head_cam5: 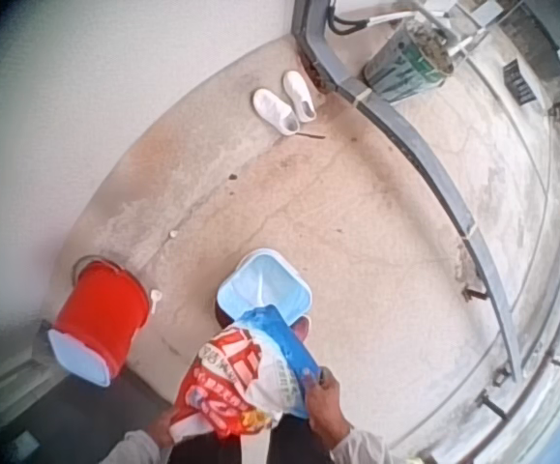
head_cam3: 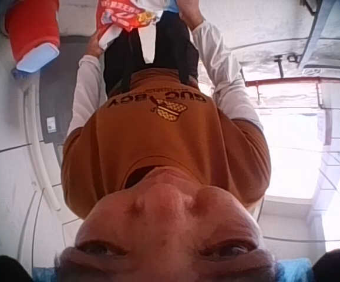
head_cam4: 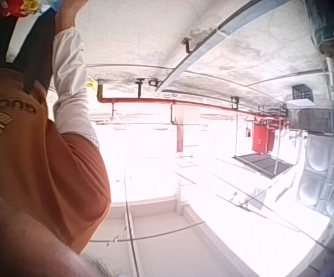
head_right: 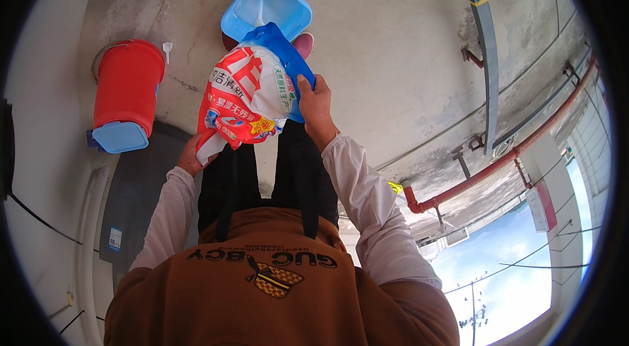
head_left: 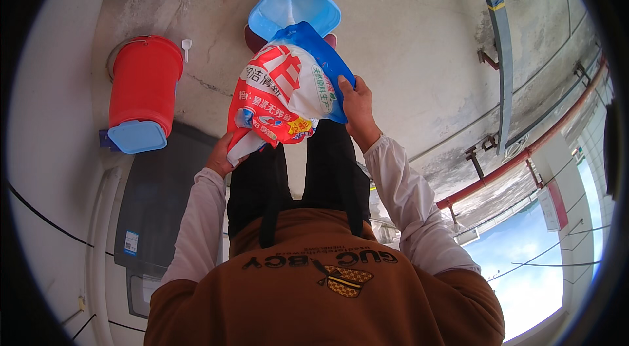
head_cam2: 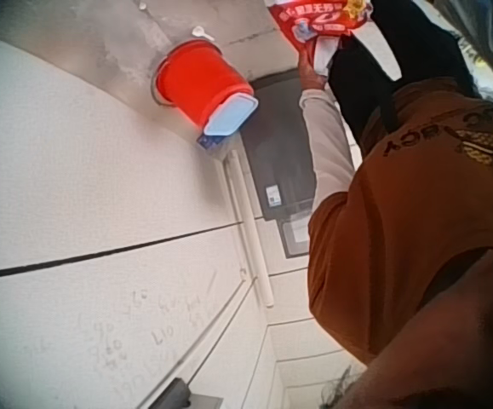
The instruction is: The person pours liquid detergent from a large refill pouch into a small blue basin. They then fold and crumple the empty pouch and place it into a nearby bucket. Finally, they pick up the blue basin and set it down again.
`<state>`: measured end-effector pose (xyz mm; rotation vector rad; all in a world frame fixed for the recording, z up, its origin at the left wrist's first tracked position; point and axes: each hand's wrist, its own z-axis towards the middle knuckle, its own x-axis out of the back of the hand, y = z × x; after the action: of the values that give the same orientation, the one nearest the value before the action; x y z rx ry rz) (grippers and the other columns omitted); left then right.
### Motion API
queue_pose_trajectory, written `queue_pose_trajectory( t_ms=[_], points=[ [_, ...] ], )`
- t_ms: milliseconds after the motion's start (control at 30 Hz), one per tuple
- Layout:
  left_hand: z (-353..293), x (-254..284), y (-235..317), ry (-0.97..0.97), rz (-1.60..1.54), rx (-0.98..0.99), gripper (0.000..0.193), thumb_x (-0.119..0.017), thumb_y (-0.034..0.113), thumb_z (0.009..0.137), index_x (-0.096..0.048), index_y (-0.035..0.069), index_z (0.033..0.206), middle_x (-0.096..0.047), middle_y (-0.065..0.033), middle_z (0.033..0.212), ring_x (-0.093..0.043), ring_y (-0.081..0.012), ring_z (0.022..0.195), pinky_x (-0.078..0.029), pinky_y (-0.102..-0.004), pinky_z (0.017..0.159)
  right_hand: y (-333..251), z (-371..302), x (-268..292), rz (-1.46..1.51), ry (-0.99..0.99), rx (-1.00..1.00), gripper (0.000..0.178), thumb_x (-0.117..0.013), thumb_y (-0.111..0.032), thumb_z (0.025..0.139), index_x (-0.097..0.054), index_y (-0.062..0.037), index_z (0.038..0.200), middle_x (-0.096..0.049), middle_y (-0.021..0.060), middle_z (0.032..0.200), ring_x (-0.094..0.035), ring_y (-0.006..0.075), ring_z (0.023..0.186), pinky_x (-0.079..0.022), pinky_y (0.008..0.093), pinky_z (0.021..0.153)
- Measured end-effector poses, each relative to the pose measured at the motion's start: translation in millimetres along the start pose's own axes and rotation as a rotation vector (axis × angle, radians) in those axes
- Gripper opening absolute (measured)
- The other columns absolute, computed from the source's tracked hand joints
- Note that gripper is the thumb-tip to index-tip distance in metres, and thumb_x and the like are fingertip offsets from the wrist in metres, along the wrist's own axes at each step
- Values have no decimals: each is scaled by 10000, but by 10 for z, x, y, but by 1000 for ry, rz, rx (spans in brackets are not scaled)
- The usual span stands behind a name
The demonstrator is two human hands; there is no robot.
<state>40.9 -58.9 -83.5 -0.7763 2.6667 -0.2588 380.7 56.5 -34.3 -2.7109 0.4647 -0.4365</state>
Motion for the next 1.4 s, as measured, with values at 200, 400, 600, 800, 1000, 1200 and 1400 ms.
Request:
queue_pose_trajectory(
  t_ms=[200, 400, 600, 800, 1000, 1200, 1400],
  points=[
    [-3, 4, 1, 42, 10, -7, 394, -559, 362, 861, -523, 84, 1140, -639, -91, 999, -646, -212, 802, -543, -343, 631, 17, 14, 7, -1, 3, -10, 252, -554, -208, 897, -544, 23, 997, -599, 74, 866, -541, 120, 753, -453, 269, 701],
    [3, 24, 17, 8, 46, -3, 394, -550, 368, 865, -520, 89, 1142, -643, -84, 984, -645, -204, 780, -536, -331, 604, 56, 27, 12, 17, 5, -8, 258, -555, -207, 896, -542, 26, 1006, -600, 77, 868, -546, 125, 756, -456, 272, 706],
    [-31, -38, 38, 6, 41, -5, 375, -545, 363, 869, -528, 91, 1126, -648, -75, 953, -642, -189, 746, -523, -312, 565, 26, 0, 1, 6, 12, -21, 266, -556, -209, 897, -542, 30, 1012, -604, 82, 875, -549, 127, 762, -459, 273, 710],
    [-67, -138, 57, 34, 52, -11, 350, -547, 355, 870, -543, 89, 1096, -652, -66, 900, -636, -174, 689, -509, -288, 525, 73, 24, 16, 7, 8, -6, 271, -557, -214, 896, -543, 31, 1008, -604, 81, 874, -549, 123, 760, -460, 271, 707],
    [-64, -129, 68, 29, 59, -4, 337, -548, 351, 871, -547, 89, 1084, -652, -63, 882, -635, -172, 675, -506, -281, 515, 82, 24, 9, 17, 12, -9, 271, -559, -216, 893, -544, 31, 1003, -605, 80, 875, -548, 120, 757, -461, 270, 705],
    [-59, -77, 80, 25, 63, 1, 349, -547, 356, 872, -544, 90, 1098, -654, -67, 916, -642, -175, 712, -516, -293, 539, 107, 35, 8, 33, 28, -19, 252, -558, -213, 893, -551, 18, 994, -605, 76, 872, -549, 121, 754, -461, 269, 701],
    [-59, -10, 137, 21, 105, 4, 359, -544, 380, 866, -550, 115, 1109, -658, -58, 932, -645, -171, 747, -524, -302, 565, 135, 38, 33, 35, 20, -66, 229, -545, -204, 904, -534, 12, 978, -596, 75, 885, -569, 137, 773, -483, 280, 706]
  ],
)
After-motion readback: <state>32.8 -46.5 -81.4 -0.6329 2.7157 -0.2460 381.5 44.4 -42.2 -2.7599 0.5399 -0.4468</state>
